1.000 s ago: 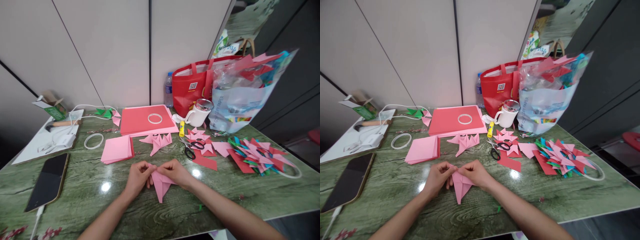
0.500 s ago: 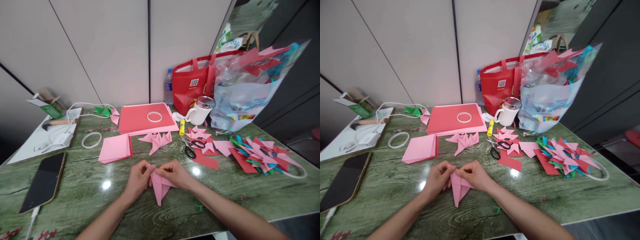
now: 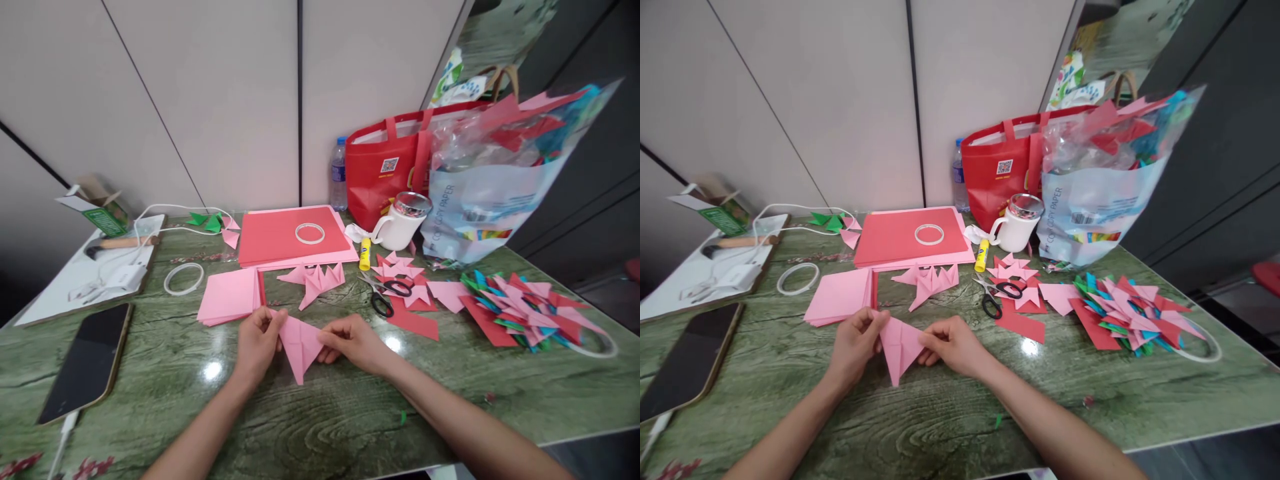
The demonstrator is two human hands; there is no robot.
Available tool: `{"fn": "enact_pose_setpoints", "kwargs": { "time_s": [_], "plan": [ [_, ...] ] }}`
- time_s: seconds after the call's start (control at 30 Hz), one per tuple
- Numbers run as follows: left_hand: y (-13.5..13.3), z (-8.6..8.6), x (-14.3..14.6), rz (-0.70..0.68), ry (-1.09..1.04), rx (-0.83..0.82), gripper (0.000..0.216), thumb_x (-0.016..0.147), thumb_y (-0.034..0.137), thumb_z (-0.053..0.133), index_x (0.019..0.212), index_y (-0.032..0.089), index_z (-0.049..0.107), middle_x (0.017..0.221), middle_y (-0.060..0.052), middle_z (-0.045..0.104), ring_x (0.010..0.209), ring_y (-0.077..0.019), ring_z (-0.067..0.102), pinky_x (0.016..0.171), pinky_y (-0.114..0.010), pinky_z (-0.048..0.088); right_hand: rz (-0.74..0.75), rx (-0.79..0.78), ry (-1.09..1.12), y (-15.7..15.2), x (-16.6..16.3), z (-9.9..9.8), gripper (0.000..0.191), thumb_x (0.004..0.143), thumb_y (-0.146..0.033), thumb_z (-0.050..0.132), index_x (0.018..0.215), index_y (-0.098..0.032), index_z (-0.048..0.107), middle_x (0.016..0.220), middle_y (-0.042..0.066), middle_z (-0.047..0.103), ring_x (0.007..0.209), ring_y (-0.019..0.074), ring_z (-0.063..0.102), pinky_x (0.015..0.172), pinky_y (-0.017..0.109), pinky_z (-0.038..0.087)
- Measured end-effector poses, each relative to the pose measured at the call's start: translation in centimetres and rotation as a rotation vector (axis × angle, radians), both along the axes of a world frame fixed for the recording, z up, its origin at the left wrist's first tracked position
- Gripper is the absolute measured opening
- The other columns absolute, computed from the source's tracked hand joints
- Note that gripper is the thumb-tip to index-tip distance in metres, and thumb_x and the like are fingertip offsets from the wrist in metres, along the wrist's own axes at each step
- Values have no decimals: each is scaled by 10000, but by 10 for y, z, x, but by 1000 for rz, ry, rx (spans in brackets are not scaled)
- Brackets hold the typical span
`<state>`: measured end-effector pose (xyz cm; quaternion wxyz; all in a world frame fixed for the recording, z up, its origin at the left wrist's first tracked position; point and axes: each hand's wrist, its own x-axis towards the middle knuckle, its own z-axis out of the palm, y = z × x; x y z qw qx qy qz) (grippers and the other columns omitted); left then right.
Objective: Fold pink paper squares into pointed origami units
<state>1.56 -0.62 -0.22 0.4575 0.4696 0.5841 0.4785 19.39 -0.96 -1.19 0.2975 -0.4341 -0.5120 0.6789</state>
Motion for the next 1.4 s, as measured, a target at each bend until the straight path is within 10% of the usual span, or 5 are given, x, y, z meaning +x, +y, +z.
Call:
{"fn": "enact_pose_setpoints", "kwargs": {
  "time_s": [0.63,1.4],
  "plan": [
    [-4,-1,2,-90,164,20,312,724,408,588,587,158,461,443,77,379,414,-57,288,419,-181,209,-181,156,-52,4,0,-2,357,686,-484,649,824,-154,638,805,49,683,715,154,627,674,286,489],
    [-11,-4,11,-302,-148,-211,371,652,471,672,695,112,590,538,22,544,458,-76,424,436,-177,299,-213,126,-16,2,-3,-6,242,626,-316,710,719,-153,557,607,-34,546,522,73,472,489,196,371]
  ]
}}
